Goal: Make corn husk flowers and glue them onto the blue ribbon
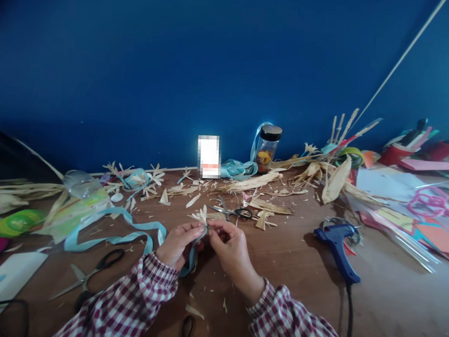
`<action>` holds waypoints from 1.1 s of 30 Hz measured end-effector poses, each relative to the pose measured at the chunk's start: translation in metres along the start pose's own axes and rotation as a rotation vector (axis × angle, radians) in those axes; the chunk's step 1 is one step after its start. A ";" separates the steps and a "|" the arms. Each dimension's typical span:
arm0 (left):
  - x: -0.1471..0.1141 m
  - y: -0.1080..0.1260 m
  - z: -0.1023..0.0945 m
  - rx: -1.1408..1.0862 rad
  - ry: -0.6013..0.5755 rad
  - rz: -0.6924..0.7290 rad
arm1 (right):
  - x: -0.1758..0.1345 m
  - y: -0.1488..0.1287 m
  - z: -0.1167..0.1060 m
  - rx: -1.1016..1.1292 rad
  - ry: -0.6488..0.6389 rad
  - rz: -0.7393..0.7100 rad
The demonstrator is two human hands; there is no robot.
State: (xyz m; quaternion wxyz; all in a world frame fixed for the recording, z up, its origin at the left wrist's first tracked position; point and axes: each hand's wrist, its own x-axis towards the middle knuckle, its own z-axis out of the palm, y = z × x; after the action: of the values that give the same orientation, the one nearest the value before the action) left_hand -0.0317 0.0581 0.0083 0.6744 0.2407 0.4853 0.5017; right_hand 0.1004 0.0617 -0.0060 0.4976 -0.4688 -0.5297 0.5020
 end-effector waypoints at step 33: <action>0.002 -0.005 -0.001 0.082 0.110 0.064 | -0.003 0.003 -0.001 -0.149 -0.026 -0.060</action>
State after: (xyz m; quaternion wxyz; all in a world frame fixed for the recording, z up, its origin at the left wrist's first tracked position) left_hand -0.0306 0.0579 0.0026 0.6200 0.2557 0.5336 0.5153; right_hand 0.1018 0.0587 -0.0096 0.4692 -0.4820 -0.5857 0.4521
